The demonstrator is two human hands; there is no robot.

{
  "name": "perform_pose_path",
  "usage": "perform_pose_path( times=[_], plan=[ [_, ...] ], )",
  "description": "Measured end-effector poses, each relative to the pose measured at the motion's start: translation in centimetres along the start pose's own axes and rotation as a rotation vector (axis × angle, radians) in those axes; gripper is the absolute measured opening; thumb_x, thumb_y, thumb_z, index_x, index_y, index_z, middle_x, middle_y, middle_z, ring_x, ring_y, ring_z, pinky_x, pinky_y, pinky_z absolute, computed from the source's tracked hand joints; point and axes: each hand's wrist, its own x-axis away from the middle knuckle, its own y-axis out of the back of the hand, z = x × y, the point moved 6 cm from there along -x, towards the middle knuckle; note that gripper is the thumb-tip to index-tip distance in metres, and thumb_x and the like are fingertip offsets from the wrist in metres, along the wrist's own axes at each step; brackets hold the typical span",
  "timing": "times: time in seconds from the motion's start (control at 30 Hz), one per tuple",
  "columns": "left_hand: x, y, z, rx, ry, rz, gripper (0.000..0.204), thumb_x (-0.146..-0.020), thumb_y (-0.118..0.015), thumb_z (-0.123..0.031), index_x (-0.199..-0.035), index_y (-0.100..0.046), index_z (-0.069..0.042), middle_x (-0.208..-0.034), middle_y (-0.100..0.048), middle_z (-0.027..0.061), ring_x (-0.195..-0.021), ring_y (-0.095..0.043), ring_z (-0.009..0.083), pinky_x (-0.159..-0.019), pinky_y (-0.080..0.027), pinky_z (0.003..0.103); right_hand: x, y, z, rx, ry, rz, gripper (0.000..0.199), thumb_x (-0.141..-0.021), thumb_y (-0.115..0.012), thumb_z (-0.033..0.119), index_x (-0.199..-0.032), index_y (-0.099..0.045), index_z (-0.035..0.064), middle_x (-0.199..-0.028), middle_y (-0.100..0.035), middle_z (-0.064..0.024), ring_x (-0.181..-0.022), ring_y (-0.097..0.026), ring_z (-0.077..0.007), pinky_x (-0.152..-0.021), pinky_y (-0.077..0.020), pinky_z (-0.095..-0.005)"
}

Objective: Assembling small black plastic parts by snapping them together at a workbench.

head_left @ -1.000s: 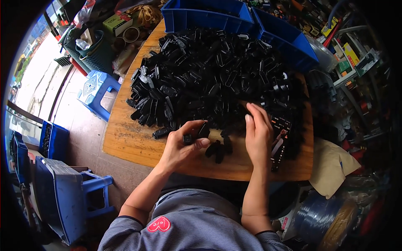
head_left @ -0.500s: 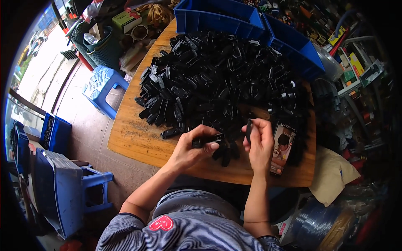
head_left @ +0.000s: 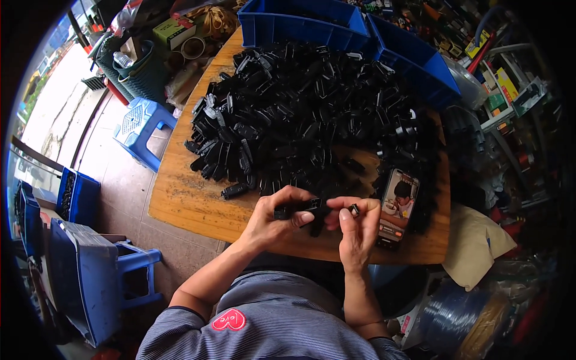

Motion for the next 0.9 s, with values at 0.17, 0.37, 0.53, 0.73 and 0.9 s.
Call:
perform_pose_path(
  times=[0.17, 0.37, 0.53, 0.73, 0.9],
  plan=[
    [0.2, -0.4, 0.2, 0.016, 0.001, 0.034, 0.034, -0.076, -0.073, -0.025, -0.097, -0.058, -0.003, -0.092, -0.062, 0.0034, -0.084, -0.055, 0.0098, -0.075, -0.045, 0.025, 0.0, 0.2, -1.5, -0.223, -0.099, 0.047, 0.019, -0.089, -0.053, 0.015, -0.102, -0.046, 0.0039, -0.094, -0.054, -0.0069, -0.076, -0.048, -0.0113, -0.069, -0.0409, -0.0245],
    [0.4, -0.6, 0.2, -0.002, -0.001, 0.054, 0.032, -0.076, -0.072, -0.023, -0.097, -0.059, -0.003, -0.091, -0.062, 0.0043, -0.083, -0.056, 0.0113, -0.075, -0.044, 0.026, 0.3, 0.0, -1.9, -0.345, -0.222, 0.066, 0.022, -0.087, -0.057, 0.013, -0.106, -0.05, 0.0035, -0.085, -0.054, -0.0033, -0.074, -0.052, -0.0109, -0.067, -0.0423, -0.0229],
    [0.6, -0.2, 0.2, -0.021, -0.014, 0.026, 0.031, -0.074, -0.072, -0.021, -0.096, -0.06, -0.002, -0.086, -0.062, 0.0051, -0.079, -0.056, 0.0134, -0.07, -0.043, 0.026, 0.5, -0.6, -2.7, -0.414, -0.36, 0.186, 0.019, -0.085, -0.061, 0.015, -0.097, -0.052, 0.005, -0.072, -0.054, -0.0034, -0.058, -0.051, -0.0119, -0.053, -0.0412, -0.024],
    [0.6, -0.2, -1.8, -0.201, -0.258, 0.152, 0.029, -0.071, -0.071, -0.018, -0.092, -0.061, 0.0, -0.077, -0.059, 0.0081, -0.07, -0.056, 0.0177, -0.061, -0.04, 0.027, 1.8, -1.3, -3.7, -0.682, -0.599, 0.277, 0.018, -0.085, -0.062, 0.016, -0.094, -0.05, 0.0063, -0.068, -0.053, -0.0018, -0.05, -0.05, -0.0113, -0.047, -0.0392, -0.0227],
    [1.3, -0.4, 0.6, 0.116, 0.255, 0.121, 0.031, -0.075, -0.072, -0.021, -0.095, -0.06, 0.0, -0.08, -0.059, 0.0024, -0.077, -0.055, 0.012, -0.067, -0.043, 0.026, 0.1, -2.0, -0.4, -0.019, -0.072, 0.239, 0.025, -0.087, -0.06, 0.022, -0.102, -0.057, 0.0028, -0.095, -0.048, -0.0017, -0.074, -0.047, -0.0081, -0.065, -0.0398, -0.0201]
  ],
)
